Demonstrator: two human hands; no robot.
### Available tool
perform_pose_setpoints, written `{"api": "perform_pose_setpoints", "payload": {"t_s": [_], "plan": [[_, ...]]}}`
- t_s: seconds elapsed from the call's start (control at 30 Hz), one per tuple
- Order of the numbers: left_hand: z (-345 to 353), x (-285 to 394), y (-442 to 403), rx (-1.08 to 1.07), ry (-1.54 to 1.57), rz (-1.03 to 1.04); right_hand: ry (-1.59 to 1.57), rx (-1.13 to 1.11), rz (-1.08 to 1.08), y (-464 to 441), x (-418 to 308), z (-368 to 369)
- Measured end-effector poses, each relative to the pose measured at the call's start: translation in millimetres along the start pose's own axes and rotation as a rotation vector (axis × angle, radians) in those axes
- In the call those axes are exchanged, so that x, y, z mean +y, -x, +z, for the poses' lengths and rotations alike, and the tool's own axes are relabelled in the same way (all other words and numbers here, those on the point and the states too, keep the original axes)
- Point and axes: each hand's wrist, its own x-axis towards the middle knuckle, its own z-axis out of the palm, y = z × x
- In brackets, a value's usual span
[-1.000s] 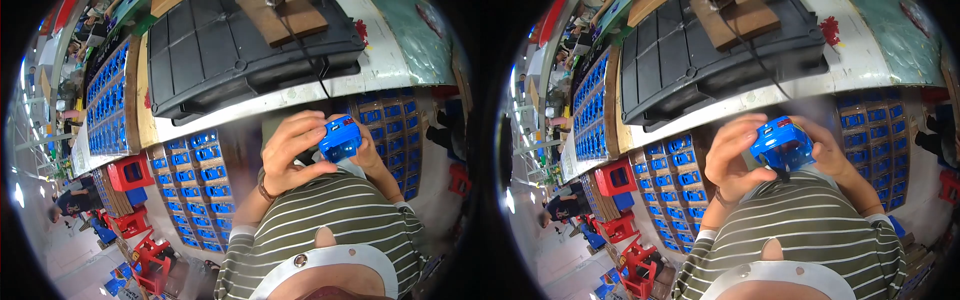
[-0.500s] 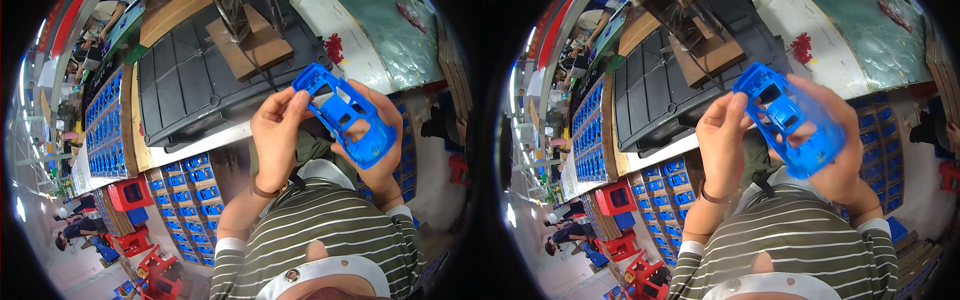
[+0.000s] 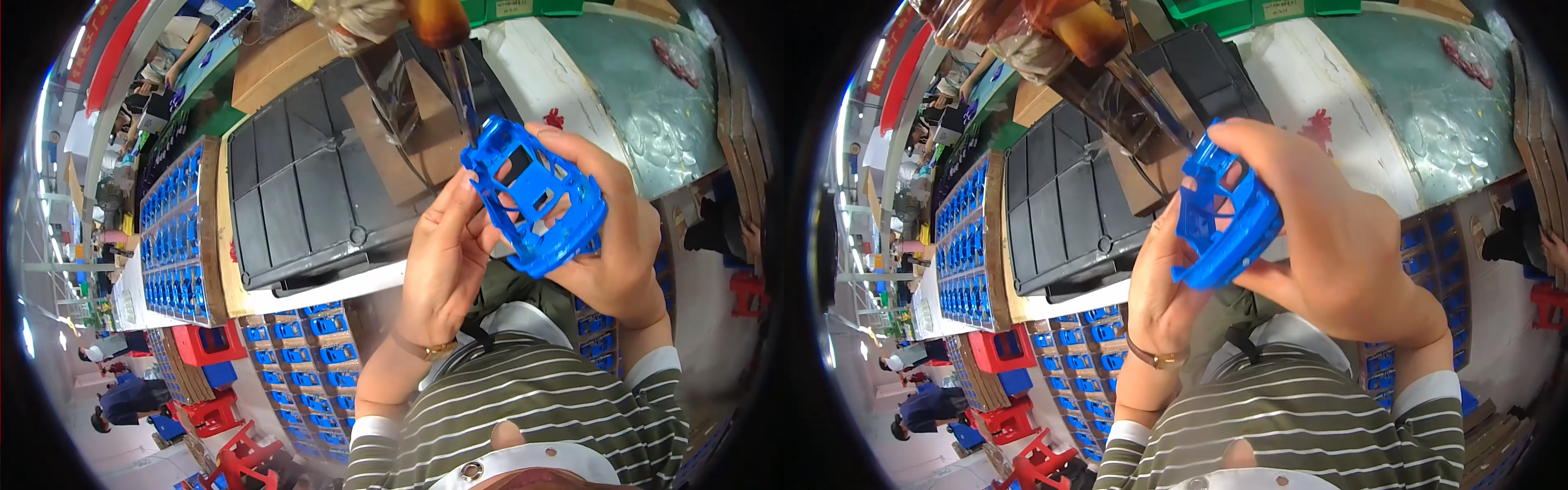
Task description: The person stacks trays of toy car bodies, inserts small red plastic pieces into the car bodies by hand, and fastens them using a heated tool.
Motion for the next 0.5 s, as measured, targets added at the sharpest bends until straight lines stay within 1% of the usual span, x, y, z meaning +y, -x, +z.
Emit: {"api": "perform_pose_setpoints", "payload": {"t_s": [0.17, 0.27, 0.3, 0.5], "plan": [[-4, 4, -4, -0.009, 0.049, -0.027, -0.032, 0.015, -0.051, -9, 3, 1], [3, 5, -4, 0.016, 0.058, 0.0, -0.013, 0.016, -0.078, -12, 4, 1], [1, 4, -3, -0.027, 0.075, 0.004, 0.011, 0.016, -0.109, -12, 5, 0], [-2, 7, -6, -0.024, 0.092, -0.051, 0.068, 0.02, -0.146, -14, 5, 1]]}}
